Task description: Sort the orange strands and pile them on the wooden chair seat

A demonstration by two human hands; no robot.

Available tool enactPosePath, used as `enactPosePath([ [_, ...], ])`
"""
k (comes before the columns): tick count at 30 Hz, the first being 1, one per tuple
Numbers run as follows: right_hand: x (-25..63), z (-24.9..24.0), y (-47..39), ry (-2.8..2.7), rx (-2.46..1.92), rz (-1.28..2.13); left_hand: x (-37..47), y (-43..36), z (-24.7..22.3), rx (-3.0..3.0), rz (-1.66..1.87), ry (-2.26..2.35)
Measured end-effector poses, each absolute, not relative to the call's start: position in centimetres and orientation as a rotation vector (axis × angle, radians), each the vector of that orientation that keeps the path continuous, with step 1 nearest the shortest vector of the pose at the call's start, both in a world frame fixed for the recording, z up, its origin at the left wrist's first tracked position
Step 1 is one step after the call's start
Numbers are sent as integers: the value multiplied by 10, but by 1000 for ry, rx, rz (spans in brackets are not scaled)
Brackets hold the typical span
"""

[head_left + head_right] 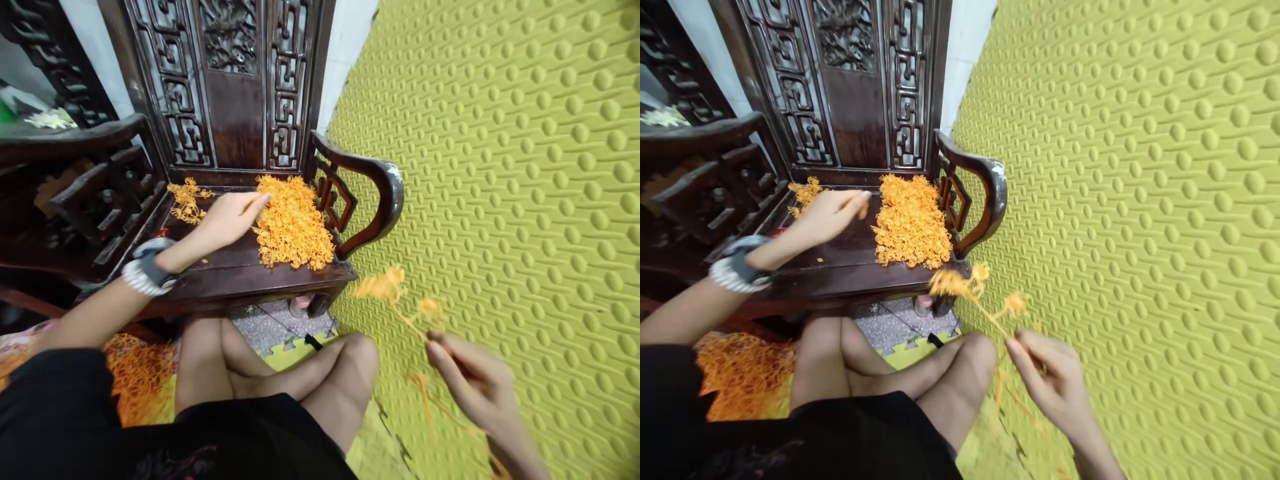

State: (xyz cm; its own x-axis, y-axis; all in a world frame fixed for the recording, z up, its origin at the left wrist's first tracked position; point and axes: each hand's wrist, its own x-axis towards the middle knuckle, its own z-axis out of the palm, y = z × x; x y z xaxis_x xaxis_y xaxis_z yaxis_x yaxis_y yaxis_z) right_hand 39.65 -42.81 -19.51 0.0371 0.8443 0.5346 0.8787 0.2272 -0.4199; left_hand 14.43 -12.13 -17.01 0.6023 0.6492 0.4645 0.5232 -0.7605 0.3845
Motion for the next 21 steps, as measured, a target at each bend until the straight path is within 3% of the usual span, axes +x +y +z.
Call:
enactPosePath([
  [7, 386, -200, -384, -1744, -1681, -70, 251, -64, -234, 2647, 570, 969],
  [10, 386, -196, -381, -1852, -1698, -43, 261, -76, -223, 2538, 758, 885],
  [12, 386, -192, -379, -1982, -1672, -8, 257, -97, -202, 2414, 813, 591],
  [16, 382, -180, -373, -2259, -1613, 49, 237, -155, -163, 2307, 431, -124],
  [21, 374, -166, -369, -2430, -1666, 93, 209, -213, -172, 2676, 220, -235],
])
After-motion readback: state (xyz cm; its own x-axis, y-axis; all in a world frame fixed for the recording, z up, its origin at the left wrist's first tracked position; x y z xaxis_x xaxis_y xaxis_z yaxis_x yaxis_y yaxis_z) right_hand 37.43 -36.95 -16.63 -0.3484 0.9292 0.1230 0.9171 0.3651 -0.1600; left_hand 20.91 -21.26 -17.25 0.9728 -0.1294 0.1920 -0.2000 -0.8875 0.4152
